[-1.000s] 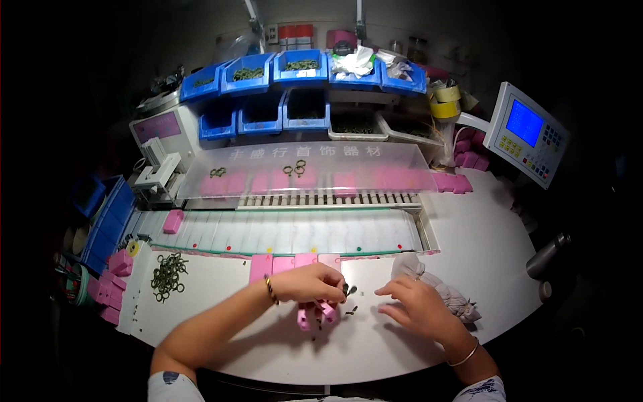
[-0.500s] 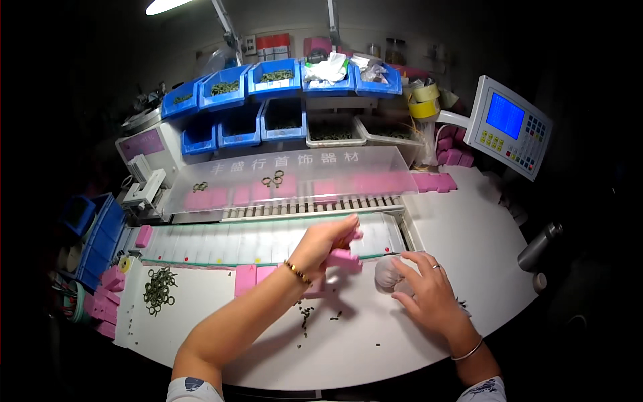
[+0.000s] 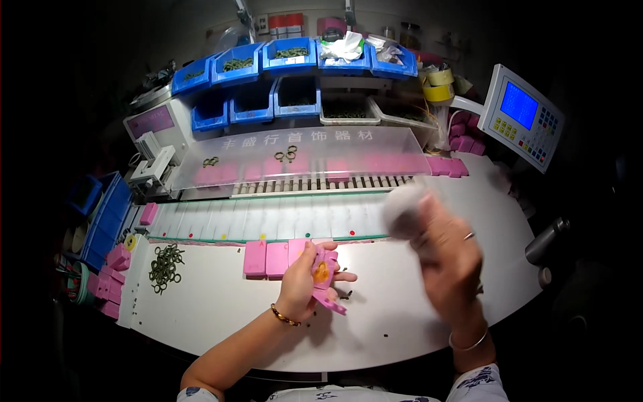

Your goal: The person inserts metal rings into pink jewelry boxes. They take a box, place a metal ring into the slot of the internal foam padding by hand, and set the finished box aside on the desk.

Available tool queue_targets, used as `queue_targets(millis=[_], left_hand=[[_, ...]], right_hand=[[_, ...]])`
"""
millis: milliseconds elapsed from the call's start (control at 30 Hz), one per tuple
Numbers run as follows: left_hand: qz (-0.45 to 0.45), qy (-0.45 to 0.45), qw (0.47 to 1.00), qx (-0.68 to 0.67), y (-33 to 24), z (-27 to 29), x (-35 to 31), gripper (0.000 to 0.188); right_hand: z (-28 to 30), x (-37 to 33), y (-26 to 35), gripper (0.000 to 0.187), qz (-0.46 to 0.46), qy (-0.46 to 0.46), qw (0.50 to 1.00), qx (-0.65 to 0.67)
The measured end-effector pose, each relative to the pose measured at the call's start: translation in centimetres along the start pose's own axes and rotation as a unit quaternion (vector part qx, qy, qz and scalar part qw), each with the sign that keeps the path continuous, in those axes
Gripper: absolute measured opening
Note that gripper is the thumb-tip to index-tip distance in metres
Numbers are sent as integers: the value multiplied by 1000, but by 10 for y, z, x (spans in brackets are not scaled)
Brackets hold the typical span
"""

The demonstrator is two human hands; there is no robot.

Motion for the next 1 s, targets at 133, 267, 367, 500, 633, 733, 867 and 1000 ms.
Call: queue_targets(millis=[133,267,367,500,633,733,867,1000], left_hand=[[-140,44,972,186,-19,-13,-2,49],[-123,35,974,187,-29,-6,-16,45],[-148,13,978,148,-35,2,-13,43],[-303,103,913,252,-62,-42,-26,44],[-319,7,926,203,-76,-5,-34,42],[-287,-22,950,120,-86,21,-29,44],[-165,60,983,-48,-66,28,-19,39],[-134,40,990,-19,-48,17,-19,25]], right_hand=[[-64,-23,63,45,137,188,973,0],[-49,-17,48,57,108,216,970,18],[-3,-1,44,54,77,69,995,-1],[-54,-20,86,44,139,160,976,-47],[-80,-35,69,47,141,291,946,-1],[-87,-48,28,47,76,283,956,-11],[-86,-59,-25,52,-53,290,949,-115],[-81,-44,-26,55,-77,273,956,-74]])
Point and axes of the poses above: each hand's wrist, its own x-axis towards the middle knuckle, its own z-axis out of the back of the hand, y = z × x, the point moved 10 cm from there along x, towards the middle knuckle, and after that the axes turned 15 degrees about y, right-handed, at the moved point
